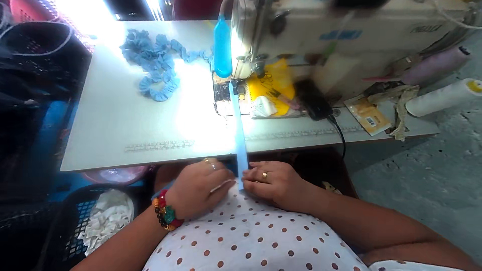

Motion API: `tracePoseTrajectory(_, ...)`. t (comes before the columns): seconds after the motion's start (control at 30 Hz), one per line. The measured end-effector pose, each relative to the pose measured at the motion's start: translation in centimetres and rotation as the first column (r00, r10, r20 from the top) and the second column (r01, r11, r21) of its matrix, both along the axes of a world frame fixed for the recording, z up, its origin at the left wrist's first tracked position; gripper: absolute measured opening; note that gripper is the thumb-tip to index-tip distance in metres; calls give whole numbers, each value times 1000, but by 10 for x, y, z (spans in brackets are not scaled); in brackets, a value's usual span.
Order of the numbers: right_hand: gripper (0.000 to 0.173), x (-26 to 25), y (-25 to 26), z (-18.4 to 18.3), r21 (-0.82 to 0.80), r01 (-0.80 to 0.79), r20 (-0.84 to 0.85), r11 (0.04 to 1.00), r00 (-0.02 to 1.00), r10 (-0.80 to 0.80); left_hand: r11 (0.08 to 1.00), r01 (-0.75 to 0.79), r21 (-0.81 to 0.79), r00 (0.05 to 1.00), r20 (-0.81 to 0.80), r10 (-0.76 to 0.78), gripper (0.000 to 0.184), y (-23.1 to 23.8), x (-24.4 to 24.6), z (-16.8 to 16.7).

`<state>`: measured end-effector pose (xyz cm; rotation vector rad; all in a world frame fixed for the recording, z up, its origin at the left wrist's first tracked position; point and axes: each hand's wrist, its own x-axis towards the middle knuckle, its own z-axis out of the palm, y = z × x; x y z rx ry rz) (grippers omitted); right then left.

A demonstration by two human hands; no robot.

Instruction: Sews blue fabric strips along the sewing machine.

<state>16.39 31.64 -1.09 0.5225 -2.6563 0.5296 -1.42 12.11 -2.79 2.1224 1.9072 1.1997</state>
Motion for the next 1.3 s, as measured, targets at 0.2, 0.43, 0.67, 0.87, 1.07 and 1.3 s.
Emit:
tracePoseTrajectory(0.2, 20, -8, 17, -25, 61, -26, -6, 998, 1000, 27, 972, -99, -214, 973, 185, 140, 29, -18, -9, -53)
tracePoseTrajectory(0.43, 20, -39, 40, -32, 154, 3, -74, 988, 997, 9, 817, -378, -435, 879, 110, 465, 33, -63, -21, -96)
tracePoseTrajectory(0.67, 20, -71, 63, -38, 128, 94, -91, 987, 992, -83, 512, -487, -707, 787, -102, 608, 38, -92, -23, -126)
tracePoseTrajectory(0.87, 23, -96, 73, -40, 141, 232, -89, 963, 971, -221, 462, -570, -679, 715, -133, 687, 36, -99, -22, -130)
tracePoseTrajectory(1.07, 28, -115, 80, -35, 214, 266, 4, 940, 962, -273, 334, -308, -891, 495, 150, 856, 41, -108, -43, -119)
tracePoseTrajectory(1.3, 48, -133, 89, -26, 357, 373, 99, 856, 897, -432, 395, -372, -840, 601, 107, 792, 32, -111, -43, -115)
